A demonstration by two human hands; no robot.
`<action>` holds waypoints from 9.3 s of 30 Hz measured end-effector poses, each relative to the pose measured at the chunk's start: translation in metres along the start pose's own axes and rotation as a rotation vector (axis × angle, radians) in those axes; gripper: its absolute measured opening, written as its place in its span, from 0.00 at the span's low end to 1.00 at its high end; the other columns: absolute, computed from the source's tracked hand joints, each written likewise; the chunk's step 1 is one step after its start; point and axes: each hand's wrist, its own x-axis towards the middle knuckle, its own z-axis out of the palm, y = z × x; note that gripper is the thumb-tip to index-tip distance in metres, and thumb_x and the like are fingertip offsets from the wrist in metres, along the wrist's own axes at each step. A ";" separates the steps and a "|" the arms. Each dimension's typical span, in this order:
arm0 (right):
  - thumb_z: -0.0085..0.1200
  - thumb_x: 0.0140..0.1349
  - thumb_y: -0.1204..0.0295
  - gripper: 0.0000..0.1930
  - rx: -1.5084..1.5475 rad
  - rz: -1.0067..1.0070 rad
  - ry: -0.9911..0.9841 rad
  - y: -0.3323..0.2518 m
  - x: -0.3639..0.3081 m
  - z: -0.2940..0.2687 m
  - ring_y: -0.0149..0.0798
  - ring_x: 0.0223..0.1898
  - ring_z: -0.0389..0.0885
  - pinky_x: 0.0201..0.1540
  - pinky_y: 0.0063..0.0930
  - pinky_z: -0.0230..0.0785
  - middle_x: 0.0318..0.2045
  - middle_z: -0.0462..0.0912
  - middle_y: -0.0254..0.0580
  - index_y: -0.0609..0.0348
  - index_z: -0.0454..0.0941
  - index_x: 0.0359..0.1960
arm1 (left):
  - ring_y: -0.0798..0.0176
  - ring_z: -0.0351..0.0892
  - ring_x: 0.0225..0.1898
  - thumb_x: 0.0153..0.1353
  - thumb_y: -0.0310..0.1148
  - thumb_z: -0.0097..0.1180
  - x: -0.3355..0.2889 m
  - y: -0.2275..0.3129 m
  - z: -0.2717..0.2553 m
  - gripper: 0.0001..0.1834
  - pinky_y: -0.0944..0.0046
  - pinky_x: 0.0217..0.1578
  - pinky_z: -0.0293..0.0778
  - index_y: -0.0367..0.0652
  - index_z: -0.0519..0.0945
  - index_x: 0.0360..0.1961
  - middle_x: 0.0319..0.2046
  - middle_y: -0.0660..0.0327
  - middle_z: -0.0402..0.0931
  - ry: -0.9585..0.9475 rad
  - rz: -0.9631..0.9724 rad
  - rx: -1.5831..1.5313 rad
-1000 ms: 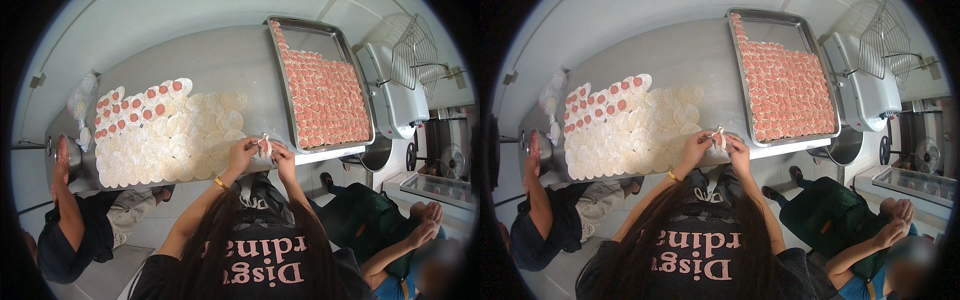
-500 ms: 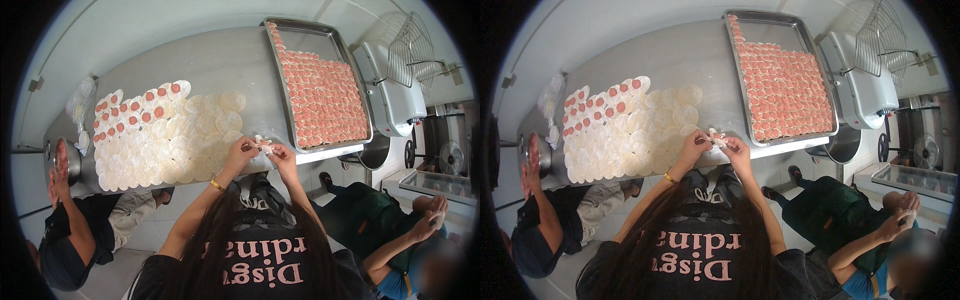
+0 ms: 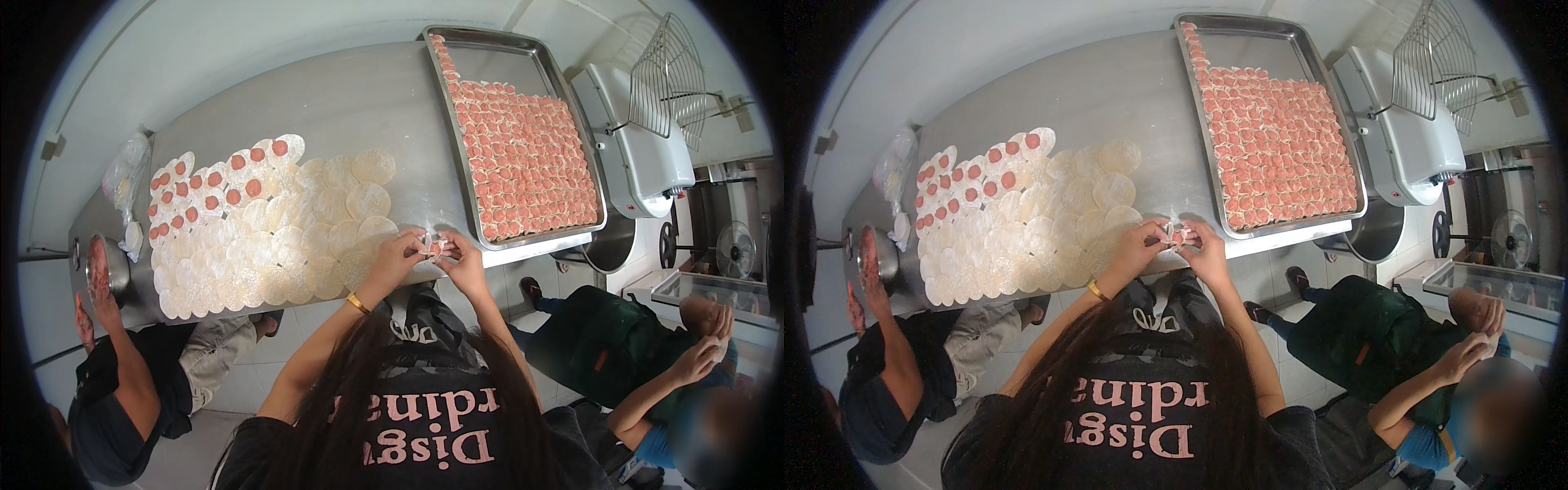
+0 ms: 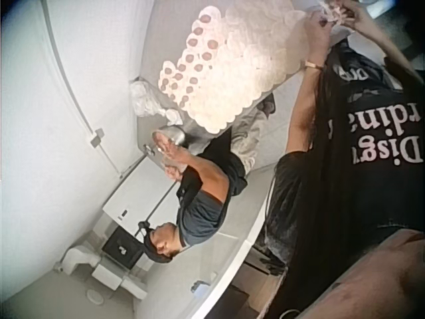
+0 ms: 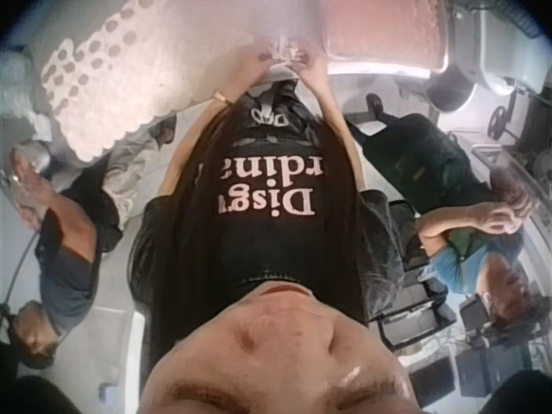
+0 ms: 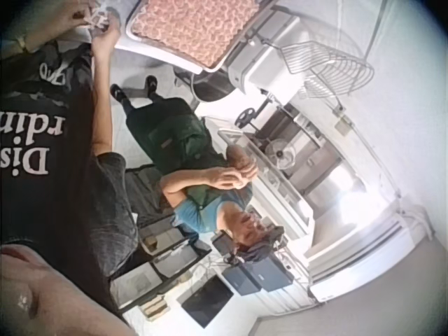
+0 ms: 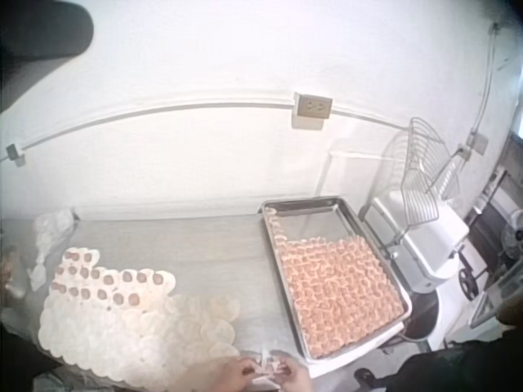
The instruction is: The person places small portions of pink filling onto round wrappers laid out on a stainless steel table, folds each wrapper to enclose the filling, and places the finished dumplings onto a metal tray. A coworker also assembles dumplings nearby.
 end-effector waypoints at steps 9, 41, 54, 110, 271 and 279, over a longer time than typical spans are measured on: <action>0.57 0.45 0.87 0.23 -0.391 -0.165 -0.057 -0.002 0.012 -0.007 0.50 0.39 0.81 0.39 0.34 0.74 0.40 0.80 0.52 0.63 0.76 0.47 | 0.51 0.82 0.34 0.50 0.30 0.66 0.003 0.007 0.006 0.14 0.59 0.33 0.76 0.38 0.75 0.36 0.32 0.52 0.79 0.000 -0.037 0.120; 0.53 0.41 0.87 0.20 -0.536 -0.286 -0.034 -0.007 0.010 -0.008 0.55 0.38 0.77 0.39 0.42 0.70 0.35 0.76 0.50 0.62 0.78 0.40 | 0.46 0.79 0.30 0.47 0.32 0.67 0.020 0.003 0.008 0.18 0.53 0.28 0.72 0.40 0.75 0.38 0.26 0.51 0.79 -0.163 0.140 0.465; 0.53 0.43 0.87 0.23 -0.538 -0.228 -0.053 -0.013 0.008 -0.011 0.54 0.39 0.76 0.42 0.42 0.70 0.36 0.75 0.50 0.63 0.75 0.46 | 0.44 0.78 0.33 0.54 0.36 0.61 0.014 0.012 0.007 0.13 0.49 0.31 0.71 0.41 0.72 0.35 0.27 0.50 0.77 -0.129 0.096 0.520; 0.53 0.47 0.76 0.13 -0.751 -0.105 -0.247 -0.022 0.419 -0.244 0.42 0.29 0.82 0.34 0.32 0.73 0.26 0.84 0.50 0.61 0.84 0.35 | 0.58 0.84 0.33 0.55 0.22 0.61 -0.049 0.080 0.011 0.10 0.64 0.35 0.80 0.37 0.78 0.39 0.32 0.53 0.82 0.299 -0.388 0.421; 0.51 0.54 0.71 0.13 -1.217 -0.676 0.036 -0.036 0.259 -0.012 0.56 0.67 0.55 0.66 0.60 0.44 0.63 0.65 0.44 0.57 0.81 0.41 | 0.46 0.78 0.48 0.55 0.47 0.61 -0.260 -0.055 -0.017 0.20 0.52 0.47 0.75 0.45 0.81 0.43 0.44 0.49 0.79 0.307 -1.244 0.757; 0.48 0.59 0.68 0.13 -1.250 -0.507 -0.123 -0.036 0.264 -0.009 0.53 0.71 0.46 0.68 0.61 0.36 0.68 0.59 0.41 0.54 0.82 0.42 | 0.47 0.77 0.50 0.55 0.49 0.60 -0.312 -0.048 0.020 0.23 0.52 0.49 0.75 0.43 0.81 0.44 0.46 0.49 0.79 0.347 -1.428 0.680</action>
